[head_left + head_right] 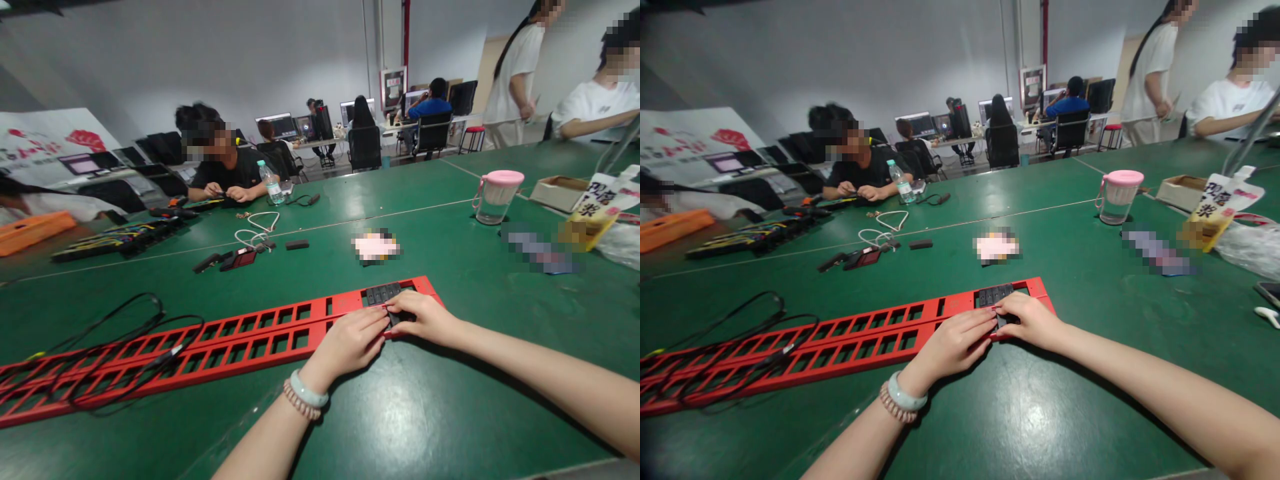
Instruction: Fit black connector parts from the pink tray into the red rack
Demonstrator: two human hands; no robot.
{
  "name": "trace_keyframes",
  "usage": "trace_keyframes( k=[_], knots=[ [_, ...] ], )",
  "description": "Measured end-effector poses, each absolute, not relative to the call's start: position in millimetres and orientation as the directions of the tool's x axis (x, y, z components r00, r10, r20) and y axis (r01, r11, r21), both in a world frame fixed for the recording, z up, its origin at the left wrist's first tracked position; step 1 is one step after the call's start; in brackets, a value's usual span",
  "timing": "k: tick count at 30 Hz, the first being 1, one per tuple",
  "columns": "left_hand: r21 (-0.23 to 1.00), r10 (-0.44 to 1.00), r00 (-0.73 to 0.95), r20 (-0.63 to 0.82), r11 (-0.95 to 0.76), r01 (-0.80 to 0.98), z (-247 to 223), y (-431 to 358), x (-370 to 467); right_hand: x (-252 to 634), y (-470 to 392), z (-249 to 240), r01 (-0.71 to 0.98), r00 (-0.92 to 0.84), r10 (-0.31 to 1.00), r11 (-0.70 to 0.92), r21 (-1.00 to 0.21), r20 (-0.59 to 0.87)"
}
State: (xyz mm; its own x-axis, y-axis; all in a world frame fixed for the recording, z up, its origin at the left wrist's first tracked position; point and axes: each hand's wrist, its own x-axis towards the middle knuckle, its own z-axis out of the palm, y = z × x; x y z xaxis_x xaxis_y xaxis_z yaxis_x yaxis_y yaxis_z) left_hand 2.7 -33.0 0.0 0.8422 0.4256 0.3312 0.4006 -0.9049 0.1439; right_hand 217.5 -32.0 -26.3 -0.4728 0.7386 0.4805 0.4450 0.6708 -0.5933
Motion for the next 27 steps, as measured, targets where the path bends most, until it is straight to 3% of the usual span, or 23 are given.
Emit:
trace_keyframes(
  k=[27],
  knots=[
    [0.163,0.434,0.833,0.342,-0.901,0.402,-0.8,-34.1,2.7,215.8,-34.4,-24.1,0.476,-0.564,0.685,0.726,-0.496,0.462]
  ],
)
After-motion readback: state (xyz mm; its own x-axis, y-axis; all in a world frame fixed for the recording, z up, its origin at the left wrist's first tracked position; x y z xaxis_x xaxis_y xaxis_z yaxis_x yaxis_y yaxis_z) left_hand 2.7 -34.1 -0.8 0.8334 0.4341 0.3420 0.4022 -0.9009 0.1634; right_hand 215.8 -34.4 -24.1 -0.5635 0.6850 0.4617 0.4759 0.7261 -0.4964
